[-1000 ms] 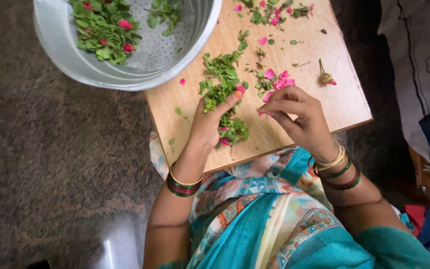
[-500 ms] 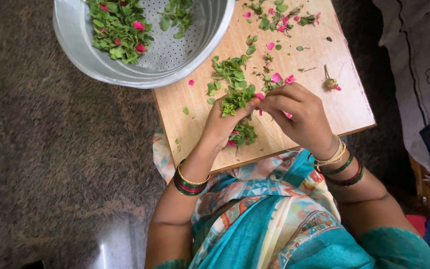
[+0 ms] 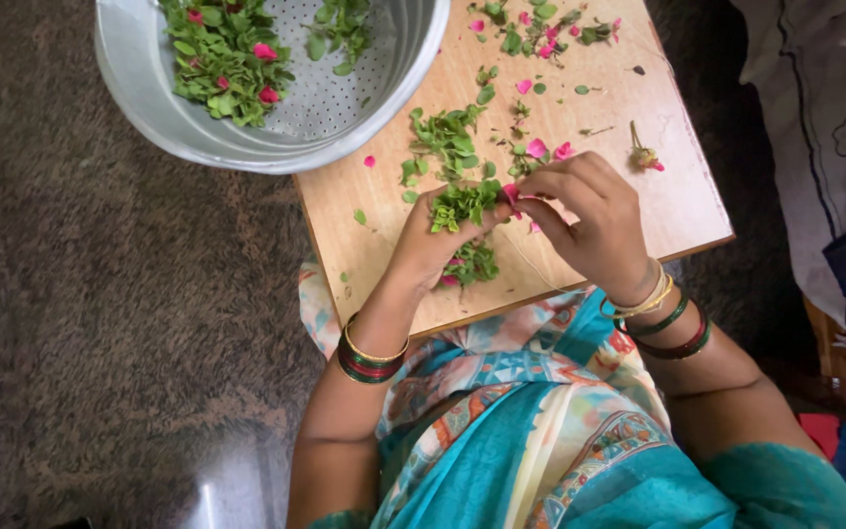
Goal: The person removes petals and small leaves from flower stems by hand, placing the separated pieces onto a wooden board and into a metal colander.
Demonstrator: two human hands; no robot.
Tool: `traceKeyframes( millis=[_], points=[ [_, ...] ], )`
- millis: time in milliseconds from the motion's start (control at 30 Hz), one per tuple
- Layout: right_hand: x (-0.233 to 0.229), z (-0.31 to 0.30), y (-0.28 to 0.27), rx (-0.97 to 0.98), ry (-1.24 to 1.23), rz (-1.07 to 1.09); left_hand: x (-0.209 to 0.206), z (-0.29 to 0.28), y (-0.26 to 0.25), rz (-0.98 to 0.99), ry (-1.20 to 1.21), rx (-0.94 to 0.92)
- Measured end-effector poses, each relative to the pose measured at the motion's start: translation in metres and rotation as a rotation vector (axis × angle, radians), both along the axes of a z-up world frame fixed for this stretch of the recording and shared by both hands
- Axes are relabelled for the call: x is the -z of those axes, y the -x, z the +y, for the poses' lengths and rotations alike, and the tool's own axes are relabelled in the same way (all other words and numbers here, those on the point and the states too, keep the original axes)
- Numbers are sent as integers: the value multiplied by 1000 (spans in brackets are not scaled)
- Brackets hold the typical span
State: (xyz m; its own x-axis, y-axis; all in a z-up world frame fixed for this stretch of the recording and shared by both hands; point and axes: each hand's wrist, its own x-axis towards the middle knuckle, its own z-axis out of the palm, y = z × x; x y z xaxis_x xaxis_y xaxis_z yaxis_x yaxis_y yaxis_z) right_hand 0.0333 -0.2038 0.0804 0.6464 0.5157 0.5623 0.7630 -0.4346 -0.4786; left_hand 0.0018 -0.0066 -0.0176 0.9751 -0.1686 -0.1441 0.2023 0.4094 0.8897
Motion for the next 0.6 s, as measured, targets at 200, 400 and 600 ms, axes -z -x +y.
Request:
traceKeyframes(
  millis=[200, 400, 600],
  points=[
    [3, -10, -13, -64, 16, 81, 5, -1, 2, -8, 76, -8],
    [14, -50, -23, 118, -154, 296, 0, 0, 3, 71, 32, -133],
    [36, -71, -18, 219, 39, 392, -7, 1, 1, 79, 47, -164]
  ],
)
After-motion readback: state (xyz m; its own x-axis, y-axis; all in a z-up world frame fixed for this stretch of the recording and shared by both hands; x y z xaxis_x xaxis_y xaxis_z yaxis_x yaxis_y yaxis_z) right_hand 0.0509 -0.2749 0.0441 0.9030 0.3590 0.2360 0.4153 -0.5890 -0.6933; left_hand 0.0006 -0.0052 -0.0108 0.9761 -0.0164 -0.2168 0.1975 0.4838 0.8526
